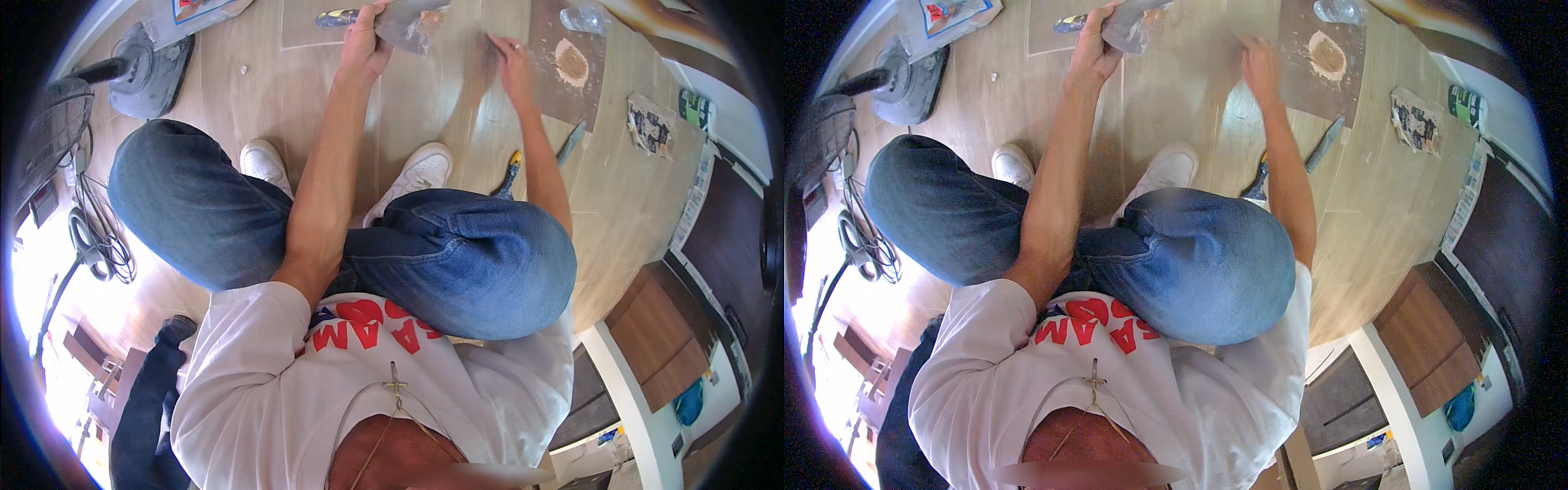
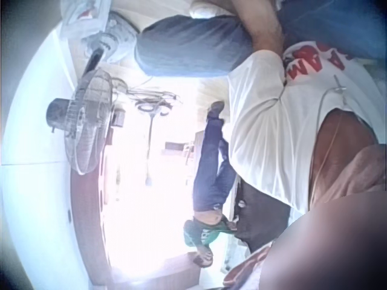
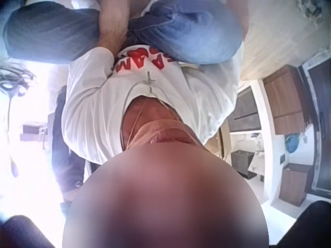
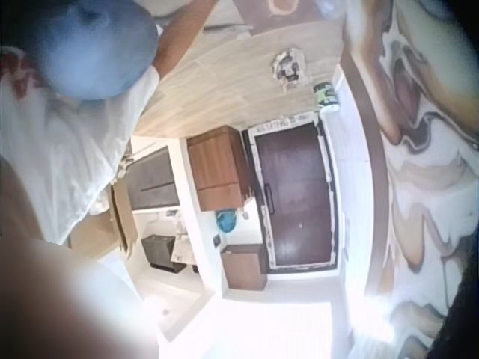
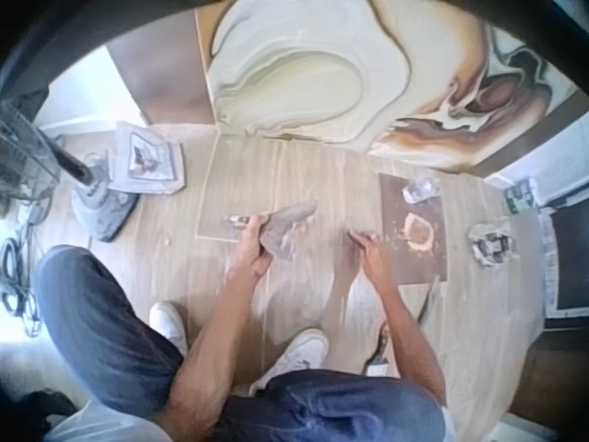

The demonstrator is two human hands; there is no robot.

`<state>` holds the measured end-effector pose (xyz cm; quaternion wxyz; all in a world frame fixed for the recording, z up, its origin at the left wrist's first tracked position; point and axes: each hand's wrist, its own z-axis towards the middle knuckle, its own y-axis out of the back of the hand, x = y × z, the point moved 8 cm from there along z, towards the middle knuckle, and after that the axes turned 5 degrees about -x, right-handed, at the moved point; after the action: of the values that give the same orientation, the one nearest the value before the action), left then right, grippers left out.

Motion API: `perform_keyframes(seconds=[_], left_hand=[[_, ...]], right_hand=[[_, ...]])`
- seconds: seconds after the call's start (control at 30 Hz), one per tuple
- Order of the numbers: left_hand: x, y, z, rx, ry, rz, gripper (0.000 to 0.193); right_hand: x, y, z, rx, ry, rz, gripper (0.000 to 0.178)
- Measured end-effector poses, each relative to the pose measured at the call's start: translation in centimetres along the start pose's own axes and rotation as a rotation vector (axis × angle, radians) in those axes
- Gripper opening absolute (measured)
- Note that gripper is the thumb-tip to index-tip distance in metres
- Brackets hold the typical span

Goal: The person is applying grout to the gaps between floor tiles. They use a trowel to scoop grout and a smaller tool to push it into the joints, then wipe the excess with a sponge.

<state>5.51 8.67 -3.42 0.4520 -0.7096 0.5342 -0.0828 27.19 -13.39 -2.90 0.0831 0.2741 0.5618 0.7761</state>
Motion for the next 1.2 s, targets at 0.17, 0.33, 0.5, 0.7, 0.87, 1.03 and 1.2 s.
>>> perform_keyframes(seconds=[0.17, 0.33, 0.5, 0.7, 0.87, 1.03, 1.2], left_hand=[[-0.2, 1.7, 2.1, 0.019, 0.007, 0.006, 0.018], [0.7, 3.9, 2.7, -0.006, 0.015, 0.024, 0.02], [1.6, 2.8, 2.4, 0.041, 0.048, -0.007, 0.021], [2.3, 2.3, 2.8, 0.048, 0.054, -0.019, 0.02], [2.1, 2.9, 3.3, 0.03, 0.04, 0.002, 0.018], [1.9, 2.4, 2.9, 0.024, 0.031, 0.023, 0.016], [0.2, 2.6, 3.0, 0.042, -0.004, 0.058, 0.017]], right_hand=[[-0.3, -1.5, 4.9, 0.094, 0.105, -0.126, 0.055], [2.6, -1.2, 1.1, 0.188, 0.142, -0.168, 0.067], [5.7, 0.4, -7.3, 0.214, 0.091, -0.139, 0.071], [8.2, 2.5, -15.1, 0.316, -0.013, -0.096, 0.078], [6.1, 4.5, -12.7, 0.317, -0.042, 0.042, 0.065], [3.6, 3.8, -3.0, 0.113, 0.032, 0.002, 0.06], [-1.4, 1.2, 1.8, 0.086, 0.073, -0.106, 0.056]])
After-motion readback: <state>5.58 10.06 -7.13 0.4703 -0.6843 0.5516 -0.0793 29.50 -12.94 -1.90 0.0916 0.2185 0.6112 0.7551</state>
